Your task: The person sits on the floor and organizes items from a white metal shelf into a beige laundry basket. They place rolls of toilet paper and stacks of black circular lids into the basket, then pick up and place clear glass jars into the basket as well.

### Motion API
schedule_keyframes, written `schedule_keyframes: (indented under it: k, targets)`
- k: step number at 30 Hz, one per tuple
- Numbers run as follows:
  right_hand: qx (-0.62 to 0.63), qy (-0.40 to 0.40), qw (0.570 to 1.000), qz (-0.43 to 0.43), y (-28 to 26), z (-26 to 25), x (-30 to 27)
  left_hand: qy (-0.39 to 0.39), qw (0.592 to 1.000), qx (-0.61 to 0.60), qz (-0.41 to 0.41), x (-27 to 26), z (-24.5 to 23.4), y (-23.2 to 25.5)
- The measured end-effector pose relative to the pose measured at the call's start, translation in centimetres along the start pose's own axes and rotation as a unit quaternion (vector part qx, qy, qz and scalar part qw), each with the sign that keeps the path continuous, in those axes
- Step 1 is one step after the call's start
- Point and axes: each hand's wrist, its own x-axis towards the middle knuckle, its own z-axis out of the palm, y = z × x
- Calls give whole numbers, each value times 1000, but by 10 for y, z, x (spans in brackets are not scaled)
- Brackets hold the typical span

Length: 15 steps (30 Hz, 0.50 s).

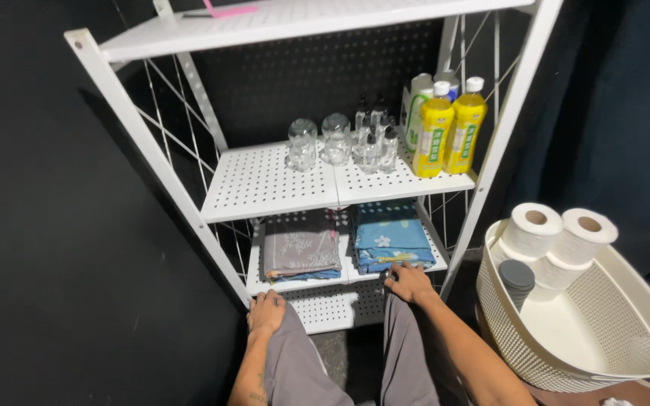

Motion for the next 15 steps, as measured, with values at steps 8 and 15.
schedule_keyframes:
  k: [8, 15]
  targets:
    - [22, -78, 995, 53, -7, -17, -29, 21, 999, -44, -22, -18, 2, 7]
    - [80, -47, 992, 87, 17, -4, -16, 131, 984, -113, 39, -6, 58, 9]
